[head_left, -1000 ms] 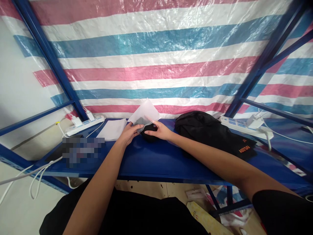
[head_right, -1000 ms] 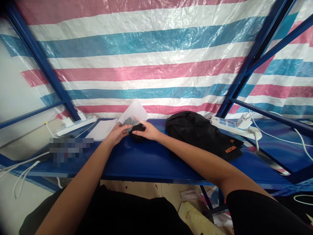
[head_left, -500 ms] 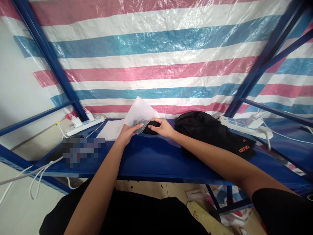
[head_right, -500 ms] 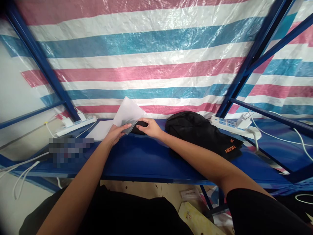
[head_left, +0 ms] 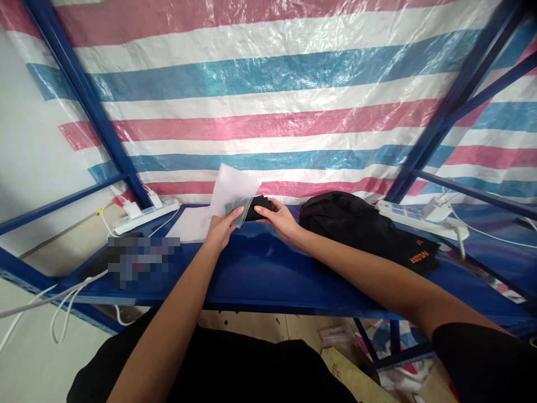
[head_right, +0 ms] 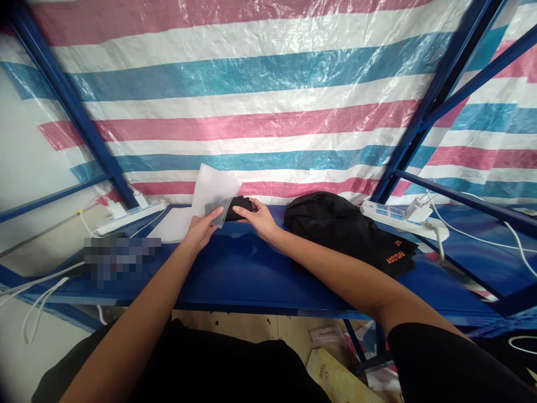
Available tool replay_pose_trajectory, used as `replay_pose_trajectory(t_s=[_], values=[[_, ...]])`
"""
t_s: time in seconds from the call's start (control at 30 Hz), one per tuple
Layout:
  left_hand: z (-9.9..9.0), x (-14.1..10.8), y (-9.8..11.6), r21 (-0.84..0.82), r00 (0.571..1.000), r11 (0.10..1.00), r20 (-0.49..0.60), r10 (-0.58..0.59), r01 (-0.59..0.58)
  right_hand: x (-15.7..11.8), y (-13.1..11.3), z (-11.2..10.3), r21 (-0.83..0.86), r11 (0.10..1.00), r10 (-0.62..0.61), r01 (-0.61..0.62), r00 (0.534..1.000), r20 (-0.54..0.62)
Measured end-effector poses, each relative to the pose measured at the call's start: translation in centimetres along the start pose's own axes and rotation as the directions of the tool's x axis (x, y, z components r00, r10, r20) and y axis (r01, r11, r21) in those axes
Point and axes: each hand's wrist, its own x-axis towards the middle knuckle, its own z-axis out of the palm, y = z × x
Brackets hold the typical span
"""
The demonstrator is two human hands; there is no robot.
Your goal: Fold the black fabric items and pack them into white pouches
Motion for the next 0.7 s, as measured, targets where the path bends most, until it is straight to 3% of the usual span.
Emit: replay_pose_trajectory(t_s=[0.2, 0.33, 0.4, 0.47, 0.5, 0.53, 0.57, 0.63, 0.67, 0.7], values=[[0.3, -0.9, 0.1, 0.206, 0.985, 0.978, 0.174, 0.006, -0.043, 0.8, -0.4, -0.6, 0.061, 0.992, -0.107, 0.111, 0.992, -0.06], [-1.3, -0.6, 1.0, 0.38, 0.968, 0.924, 0.215, -0.126, 0.036, 1.9, -0.6, -1.5, -0.024, 0.979, -0.205, 0.203, 0.975, -0.09], [-2.3, -0.5, 1.5, 0.588, 0.985, 0.808, 0.109, -0.133, 0.044, 2.4, -0.9, -2.1, -0.113, 0.967, -0.237, 0.227, 0.968, -0.083], [-3.0, -0.7, 1.9, 0.798, 0.995, 0.597, 0.029, 0.095, -0.08, 2.6, -1.2, -2.6, -0.233, 0.938, -0.27, 0.256, 0.962, -0.032], [-3.0, -0.8, 2.0, 0.861, 0.96, 0.472, 0.062, 0.274, -0.19, 2.6, -1.5, -2.7, -0.292, 0.914, -0.29, 0.28, 0.957, 0.01], [-3.0, -0.9, 2.1, 0.886, 0.884, 0.345, 0.137, 0.448, -0.311, 2.5, -1.7, -2.8, -0.343, 0.887, -0.309, 0.31, 0.949, 0.059], [-2.7, -1.1, 2.3, 0.877, 0.778, 0.226, 0.226, 0.586, -0.425, 2.4, -1.8, -2.8, -0.384, 0.857, -0.326, 0.342, 0.939, 0.109], [-2.0, -1.4, 2.4, 0.811, 0.581, 0.044, 0.379, 0.72, -0.583, 1.9, -2.1, -2.6, -0.443, 0.794, -0.366, 0.416, 0.909, 0.199], [-1.7, -1.5, 2.5, 0.776, 0.523, -0.012, 0.436, 0.733, -0.631, 1.7, -2.1, -2.5, -0.468, 0.757, -0.387, 0.455, 0.89, 0.241], [-1.3, -1.5, 2.5, 0.745, 0.497, -0.036, 0.479, 0.724, -0.666, 1.4, -2.1, -2.3, -0.493, 0.716, -0.406, 0.493, 0.87, 0.281]])
